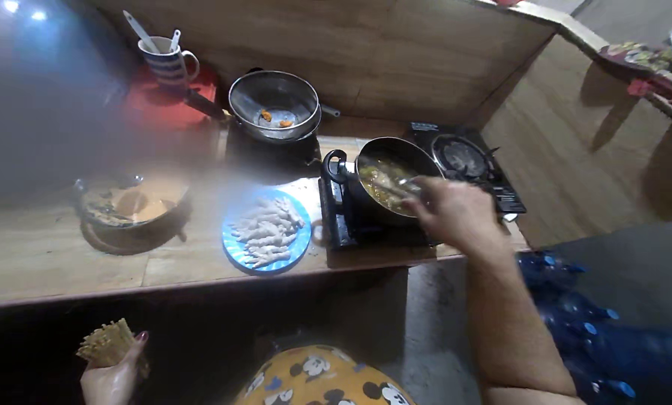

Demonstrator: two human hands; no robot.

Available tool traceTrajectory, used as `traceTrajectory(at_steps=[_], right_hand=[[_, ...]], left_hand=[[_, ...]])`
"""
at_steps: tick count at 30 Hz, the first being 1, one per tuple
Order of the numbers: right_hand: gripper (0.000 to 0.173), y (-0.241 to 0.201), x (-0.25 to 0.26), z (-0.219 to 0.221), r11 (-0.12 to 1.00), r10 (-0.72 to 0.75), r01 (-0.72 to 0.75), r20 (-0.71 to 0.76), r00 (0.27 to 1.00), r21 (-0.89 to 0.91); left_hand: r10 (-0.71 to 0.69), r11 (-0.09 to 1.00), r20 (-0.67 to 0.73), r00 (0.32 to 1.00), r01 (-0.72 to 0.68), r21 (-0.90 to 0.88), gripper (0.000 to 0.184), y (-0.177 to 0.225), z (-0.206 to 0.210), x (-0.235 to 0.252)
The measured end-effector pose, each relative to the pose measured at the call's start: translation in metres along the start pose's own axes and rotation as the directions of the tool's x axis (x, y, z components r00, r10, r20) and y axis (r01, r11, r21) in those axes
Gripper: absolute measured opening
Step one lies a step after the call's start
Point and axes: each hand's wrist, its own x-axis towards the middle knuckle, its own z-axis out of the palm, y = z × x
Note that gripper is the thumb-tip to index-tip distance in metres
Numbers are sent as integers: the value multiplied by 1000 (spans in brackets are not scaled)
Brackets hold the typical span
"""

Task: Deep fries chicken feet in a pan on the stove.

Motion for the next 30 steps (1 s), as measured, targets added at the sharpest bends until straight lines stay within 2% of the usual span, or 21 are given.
traceTrajectory(at_steps=[3,6,10,14,21,25,28,30], right_hand=[[27,-49,6,48,986,-138,149,138,981,-76],[27,-89,19,85,973,-179,214,308,934,-83],[23,-121,39,109,962,-254,274,353,900,-7],[19,-151,60,103,939,-317,343,360,877,-7],[18,-189,83,107,917,-315,388,421,851,-96],[18,-184,83,102,919,-339,390,407,848,-48],[17,-173,71,77,932,-331,362,383,863,-9],[16,-157,61,55,947,-308,322,327,893,13]], left_hand=[[-6,1000,-3,1000,6,15,70,2,2,0],[-4,1000,-9,1000,4,3,67,2,2,0],[-22,1000,-21,1000,22,-4,71,-2,-2,3],[-25,1000,-35,999,25,-5,69,-8,-7,2],[-64,998,-10,998,64,8,71,-7,-11,-1],[8,1000,36,999,-9,8,67,-21,-8,12],[-97,995,46,994,96,21,61,1,0,14],[-41,999,54,998,41,2,63,-5,-1,19]])
